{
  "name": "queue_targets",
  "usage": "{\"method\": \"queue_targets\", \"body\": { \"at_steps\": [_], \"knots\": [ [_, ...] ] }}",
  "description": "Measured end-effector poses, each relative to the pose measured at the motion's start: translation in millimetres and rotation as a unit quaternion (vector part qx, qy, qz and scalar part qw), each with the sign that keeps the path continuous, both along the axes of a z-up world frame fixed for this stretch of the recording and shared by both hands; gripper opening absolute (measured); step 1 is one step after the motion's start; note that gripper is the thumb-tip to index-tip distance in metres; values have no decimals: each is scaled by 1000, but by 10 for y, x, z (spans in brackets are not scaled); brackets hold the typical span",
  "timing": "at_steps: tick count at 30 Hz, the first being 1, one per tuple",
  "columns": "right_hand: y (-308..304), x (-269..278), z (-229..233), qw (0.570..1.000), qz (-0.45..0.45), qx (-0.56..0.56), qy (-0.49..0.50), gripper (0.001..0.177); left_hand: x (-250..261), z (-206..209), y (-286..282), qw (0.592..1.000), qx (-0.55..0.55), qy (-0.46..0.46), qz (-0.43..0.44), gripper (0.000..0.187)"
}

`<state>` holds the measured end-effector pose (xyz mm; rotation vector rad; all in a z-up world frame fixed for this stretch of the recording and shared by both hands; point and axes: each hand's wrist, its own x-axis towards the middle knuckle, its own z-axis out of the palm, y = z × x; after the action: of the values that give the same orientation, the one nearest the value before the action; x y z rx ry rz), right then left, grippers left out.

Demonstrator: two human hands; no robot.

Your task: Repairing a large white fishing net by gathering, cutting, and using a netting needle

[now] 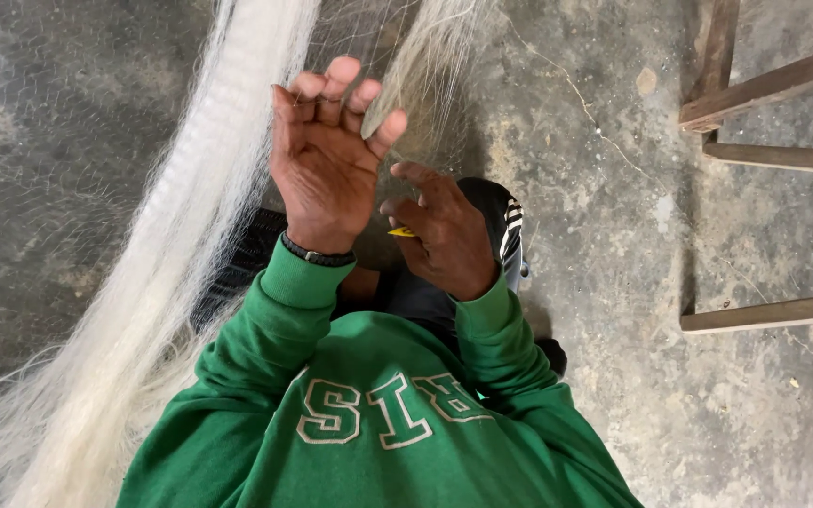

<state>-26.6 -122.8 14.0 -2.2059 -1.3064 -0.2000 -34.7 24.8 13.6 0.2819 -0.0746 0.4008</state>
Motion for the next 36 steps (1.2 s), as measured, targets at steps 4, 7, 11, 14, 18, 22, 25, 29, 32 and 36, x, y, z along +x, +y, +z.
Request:
{"method": "queue_targets", "body": {
  "at_steps": [4, 7, 11, 14, 18, 22, 25, 29, 32, 36],
  "knots": [
    [-32, 9, 23, 1000, 8, -7, 9, 29, -27, -72, -38, 997, 62, -29, 20, 34],
    [-90, -21, 67, 1000, 0, 11, 19, 26, -72, -21, -78, 994, 95, 1, 47, 29],
    [-149, -36, 67, 992, -20, 127, -10, 9, -10, -238, -95, 997, 74, 20, 28, 30],
    [-202, -92, 141, 987, -8, 160, -33, 12, 13, -306, -151, 999, 46, -17, 19, 29],
    [-188, -247, 198, 982, 19, 190, -11, 13, -33, -313, -212, 998, 61, -23, 4, 28],
    [-48, -345, 418, 960, -22, 244, -136, 14, -36, -468, -264, 991, 101, -91, 12, 26],
    [42, -387, 571, 951, -5, 266, -157, 14, -66, -432, -227, 982, 151, -111, 36, 27],
    [120, -427, 641, 965, 19, 257, -40, 12, -75, -418, -232, 965, 187, -174, 56, 24],
    [219, -405, 649, 957, 39, 282, 48, 14, -98, -436, -223, 963, 183, -190, 62, 22],
    [236, -432, 684, 947, 38, 287, 139, 14, -170, -345, -161, 943, 264, -181, 87, 27]
  ]
}}
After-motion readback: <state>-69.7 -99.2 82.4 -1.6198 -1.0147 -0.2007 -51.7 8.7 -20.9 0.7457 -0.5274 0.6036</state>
